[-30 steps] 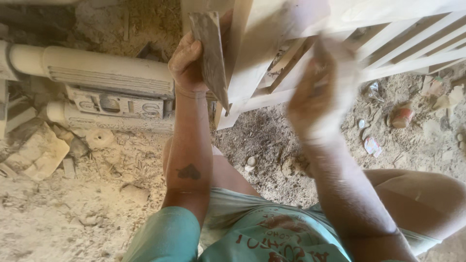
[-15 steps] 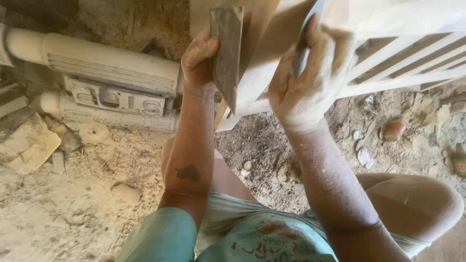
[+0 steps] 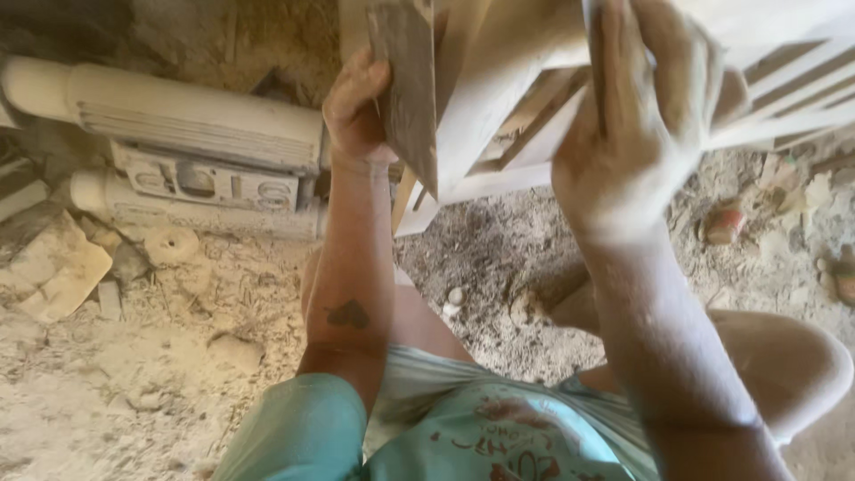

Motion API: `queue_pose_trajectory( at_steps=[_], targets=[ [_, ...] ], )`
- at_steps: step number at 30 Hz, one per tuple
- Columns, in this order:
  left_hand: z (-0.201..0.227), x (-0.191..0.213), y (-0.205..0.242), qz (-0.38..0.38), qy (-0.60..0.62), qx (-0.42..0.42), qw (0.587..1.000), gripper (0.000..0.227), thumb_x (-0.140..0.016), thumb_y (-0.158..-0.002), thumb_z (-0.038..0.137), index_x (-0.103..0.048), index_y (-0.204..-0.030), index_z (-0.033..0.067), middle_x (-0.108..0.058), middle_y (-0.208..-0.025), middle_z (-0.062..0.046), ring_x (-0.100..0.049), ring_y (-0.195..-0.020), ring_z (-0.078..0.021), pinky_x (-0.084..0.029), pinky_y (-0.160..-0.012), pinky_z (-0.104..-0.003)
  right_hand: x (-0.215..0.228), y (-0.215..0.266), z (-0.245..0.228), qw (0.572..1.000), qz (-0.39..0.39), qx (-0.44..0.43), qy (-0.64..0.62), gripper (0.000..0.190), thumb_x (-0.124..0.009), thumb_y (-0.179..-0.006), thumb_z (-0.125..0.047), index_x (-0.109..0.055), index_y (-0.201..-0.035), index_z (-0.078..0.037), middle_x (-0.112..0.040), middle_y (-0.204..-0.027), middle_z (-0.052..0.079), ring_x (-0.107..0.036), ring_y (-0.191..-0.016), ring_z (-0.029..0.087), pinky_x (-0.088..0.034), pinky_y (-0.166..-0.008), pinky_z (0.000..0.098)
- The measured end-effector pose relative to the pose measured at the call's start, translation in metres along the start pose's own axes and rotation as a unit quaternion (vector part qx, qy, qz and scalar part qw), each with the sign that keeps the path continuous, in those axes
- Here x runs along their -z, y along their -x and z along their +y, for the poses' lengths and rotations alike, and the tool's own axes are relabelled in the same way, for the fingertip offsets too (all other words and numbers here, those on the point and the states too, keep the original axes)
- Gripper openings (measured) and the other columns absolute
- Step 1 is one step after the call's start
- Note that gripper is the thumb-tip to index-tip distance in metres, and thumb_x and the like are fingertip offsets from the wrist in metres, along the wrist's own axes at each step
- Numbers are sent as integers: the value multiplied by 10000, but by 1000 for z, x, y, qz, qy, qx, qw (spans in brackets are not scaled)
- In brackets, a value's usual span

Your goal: The person sands a wooden slatted structure using a sanding block, moving along its length and working on different sections. They then lift and reposition a large wooden panel before resuming sanding.

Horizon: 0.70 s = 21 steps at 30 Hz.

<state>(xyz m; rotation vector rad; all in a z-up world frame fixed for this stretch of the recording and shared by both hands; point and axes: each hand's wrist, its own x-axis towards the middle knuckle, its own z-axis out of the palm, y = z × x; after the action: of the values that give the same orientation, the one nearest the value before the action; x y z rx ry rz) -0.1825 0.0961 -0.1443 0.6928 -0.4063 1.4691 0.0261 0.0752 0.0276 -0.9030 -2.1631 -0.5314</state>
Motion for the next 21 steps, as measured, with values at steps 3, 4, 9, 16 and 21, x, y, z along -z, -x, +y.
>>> queue_pose_trajectory(
  at_steps=[3,4,9,16,21],
  targets=[
    [-2,3,-6,10,87,0,996,343,-599,-1009,122,-646,-1313,-29,-754,-1131,-182,-784,-960,-245,-659,-760,-353,-32,11,3,999,33,-11,35,352,-547,-1116,-121,-591,-1462,-73,-649,-1277,71,-594,-1165,215,-436,-1023,413],
    [-1,3,-6,24,84,1,996,346,-600,-1013,121,-641,-1320,-35,-749,-1131,-188,-780,-961,-237,-653,-776,-349,-39,19,-2,999,43,-13,18,379,-535,-1087,-120,-575,-1459,-62,-634,-1295,80,-584,-1186,228,-430,-1034,427],
    [-1,-4,-4,0,97,23,995,318,-577,-1053,126,-642,-1324,-27,-751,-1108,-199,-780,-944,-238,-652,-735,-350,-46,59,-4,1000,10,-17,18,420,-607,-1085,-47,-535,-1497,-19,-586,-1381,95,-562,-1246,248,-410,-1071,411],
    [0,-7,-6,22,71,5,997,391,-573,-1023,116,-609,-1366,-66,-745,-1147,-197,-784,-949,-233,-652,-765,-326,-43,66,-6,999,-35,14,-22,360,-629,-1050,-40,-600,-1405,9,-636,-1304,135,-605,-1178,276,-425,-1062,372],
    [1,1,-1,105,26,-22,994,334,-619,-1022,105,-647,-1319,-44,-738,-1129,-180,-765,-916,-226,-644,-751,-331,9,37,4,997,1,80,14,279,-632,-1038,-50,-694,-1304,7,-698,-1076,83,-616,-923,190,-414,-824,422]
  ],
)
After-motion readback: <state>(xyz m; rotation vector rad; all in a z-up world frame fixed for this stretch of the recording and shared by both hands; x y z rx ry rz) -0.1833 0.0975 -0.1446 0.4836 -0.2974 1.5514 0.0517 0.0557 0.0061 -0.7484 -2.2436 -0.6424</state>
